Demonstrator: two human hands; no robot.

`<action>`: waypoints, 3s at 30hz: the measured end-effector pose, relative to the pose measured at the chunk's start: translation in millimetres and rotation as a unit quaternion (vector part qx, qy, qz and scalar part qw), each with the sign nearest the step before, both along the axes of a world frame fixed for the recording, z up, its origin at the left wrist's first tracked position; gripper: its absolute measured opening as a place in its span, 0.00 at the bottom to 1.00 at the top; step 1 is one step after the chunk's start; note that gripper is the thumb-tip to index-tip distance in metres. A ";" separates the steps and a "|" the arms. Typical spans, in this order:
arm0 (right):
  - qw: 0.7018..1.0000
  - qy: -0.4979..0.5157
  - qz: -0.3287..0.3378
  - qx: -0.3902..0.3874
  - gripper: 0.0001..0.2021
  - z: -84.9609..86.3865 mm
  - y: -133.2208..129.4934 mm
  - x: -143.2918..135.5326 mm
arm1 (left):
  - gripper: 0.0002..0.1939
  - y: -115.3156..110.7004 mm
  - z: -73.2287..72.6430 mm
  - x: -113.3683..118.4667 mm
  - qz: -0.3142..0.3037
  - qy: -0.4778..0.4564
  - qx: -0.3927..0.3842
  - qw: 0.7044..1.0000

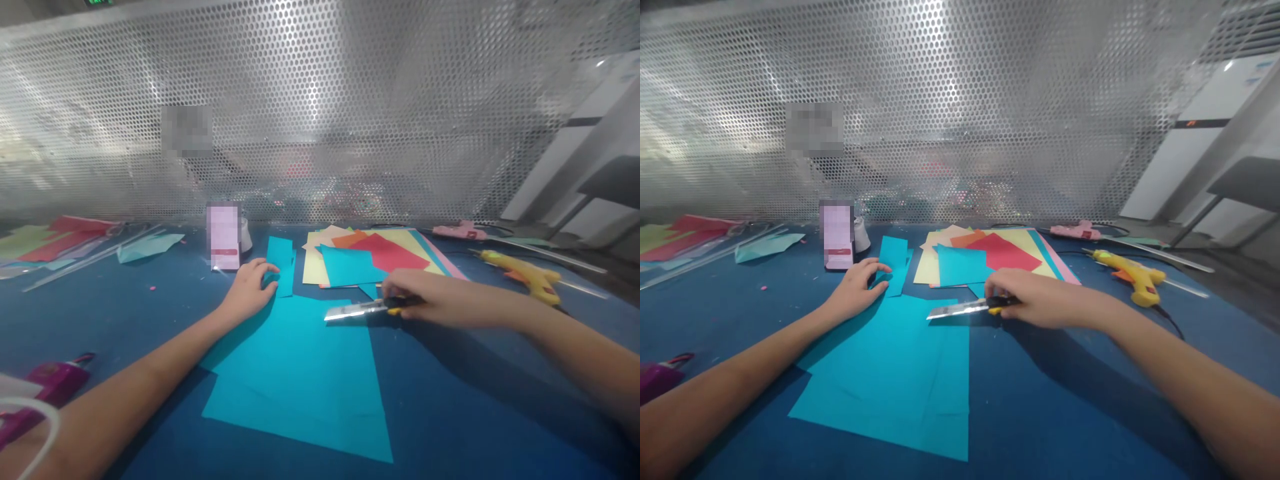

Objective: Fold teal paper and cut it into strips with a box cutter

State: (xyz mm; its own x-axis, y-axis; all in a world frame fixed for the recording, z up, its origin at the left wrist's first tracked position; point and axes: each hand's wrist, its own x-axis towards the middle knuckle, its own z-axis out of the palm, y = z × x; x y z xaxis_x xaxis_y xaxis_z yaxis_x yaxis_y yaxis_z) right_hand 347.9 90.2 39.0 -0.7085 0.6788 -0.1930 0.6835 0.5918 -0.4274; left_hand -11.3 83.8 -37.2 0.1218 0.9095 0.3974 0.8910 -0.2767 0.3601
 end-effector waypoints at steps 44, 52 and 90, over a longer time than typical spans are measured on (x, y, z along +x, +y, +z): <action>0.980 0.005 0.031 0.194 0.29 -48.7 -50.2 -56.5 | 0.16 -9.4 10.8 9.0 -0.146 0.045 -0.050 0.987; 0.979 0.001 0.056 0.194 0.23 -45.3 -53.1 -56.8 | 0.21 -14.3 16.3 11.9 -0.160 0.071 -0.004 0.985; 0.964 0.192 -0.064 0.171 0.10 -50.7 -37.6 -51.5 | 0.09 -46.1 16.9 54.4 -0.139 -0.109 0.030 0.984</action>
